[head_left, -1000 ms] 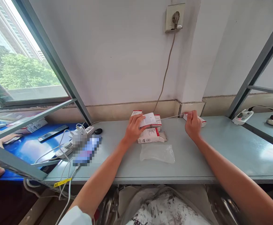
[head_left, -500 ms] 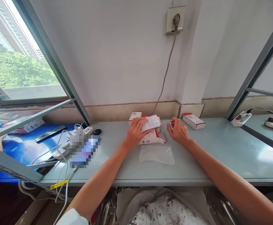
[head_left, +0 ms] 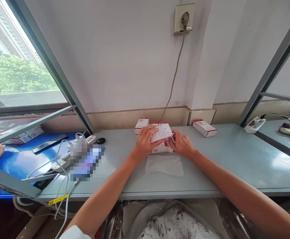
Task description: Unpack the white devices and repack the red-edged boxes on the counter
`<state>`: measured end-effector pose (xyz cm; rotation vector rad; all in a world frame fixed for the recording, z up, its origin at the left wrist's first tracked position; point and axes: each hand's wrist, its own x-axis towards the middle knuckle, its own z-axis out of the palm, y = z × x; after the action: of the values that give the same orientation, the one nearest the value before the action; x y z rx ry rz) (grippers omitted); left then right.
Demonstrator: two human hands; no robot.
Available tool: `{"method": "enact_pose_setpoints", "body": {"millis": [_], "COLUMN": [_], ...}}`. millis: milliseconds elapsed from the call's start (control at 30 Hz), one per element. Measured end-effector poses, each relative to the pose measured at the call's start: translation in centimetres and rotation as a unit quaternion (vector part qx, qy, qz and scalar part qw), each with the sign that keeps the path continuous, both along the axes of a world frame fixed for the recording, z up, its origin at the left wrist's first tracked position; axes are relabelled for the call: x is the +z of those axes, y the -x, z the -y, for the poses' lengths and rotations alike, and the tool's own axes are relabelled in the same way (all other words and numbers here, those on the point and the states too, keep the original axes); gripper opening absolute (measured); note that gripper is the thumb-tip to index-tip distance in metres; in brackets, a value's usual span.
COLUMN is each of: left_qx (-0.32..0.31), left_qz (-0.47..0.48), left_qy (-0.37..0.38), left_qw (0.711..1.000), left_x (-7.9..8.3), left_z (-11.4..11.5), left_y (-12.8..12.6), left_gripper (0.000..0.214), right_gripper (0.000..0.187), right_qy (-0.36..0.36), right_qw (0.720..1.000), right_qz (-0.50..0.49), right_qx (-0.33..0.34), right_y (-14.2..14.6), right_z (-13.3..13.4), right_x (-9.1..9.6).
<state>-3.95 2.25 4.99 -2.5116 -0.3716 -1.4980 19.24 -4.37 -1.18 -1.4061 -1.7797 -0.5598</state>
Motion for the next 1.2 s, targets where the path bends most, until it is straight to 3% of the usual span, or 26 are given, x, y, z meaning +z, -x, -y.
{"method": "enact_pose_setpoints", "body": {"millis": [233,333,500,700,833,933,1067,1200], "left_qx": [-0.004,-0.003,-0.018,-0.044,-0.045,-0.017,0.005,0.035], "left_qz": [-0.019,-0.024,-0.042,-0.073,-0.086,-0.091,-0.183,-0.232], "left_qy": [-0.015,-0.03,-0.041,-0.049,0.001,0.077,0.193,0.211], "left_qw": [1.0,0.999,0.998,0.995,0.995,0.993,0.964,0.949], "left_x": [0.3,0.4,0.3,-0.4,0.0,1.5,3.6,3.2], "left_z": [-0.1,-0.2,-0.4,-0.2,0.2,1.3,4.6,8.5], "left_y": [0.0,0.1,0.1,-0.3,-0.5,-0.6,0.0,1.3], "left_gripper": [0.051,0.051,0.05,0.056,0.061,0.056,0.043,0.049], "right_gripper": [0.03,0.032,0.042,0.047,0.042,0.039,0.042,0.045], "right_qy": [0.047,0.053,0.048,0.101,0.083,0.057,0.042,0.008], "right_qw": [0.997,0.988,0.95,0.957,0.949,0.937,0.905,0.88], "right_qz": [-0.041,-0.124,-0.289,-0.253,-0.289,-0.336,-0.422,-0.474], "right_qx": [0.044,0.075,0.11,0.095,0.093,0.08,0.045,0.024], "right_y": [-1.0,-0.8,0.8,2.3,2.1,1.5,0.2,-1.0], "right_z": [0.3,0.8,1.7,1.9,1.7,1.4,0.8,0.3], "right_x": [0.7,1.5,3.0,3.5,3.4,3.3,3.2,2.9]}}
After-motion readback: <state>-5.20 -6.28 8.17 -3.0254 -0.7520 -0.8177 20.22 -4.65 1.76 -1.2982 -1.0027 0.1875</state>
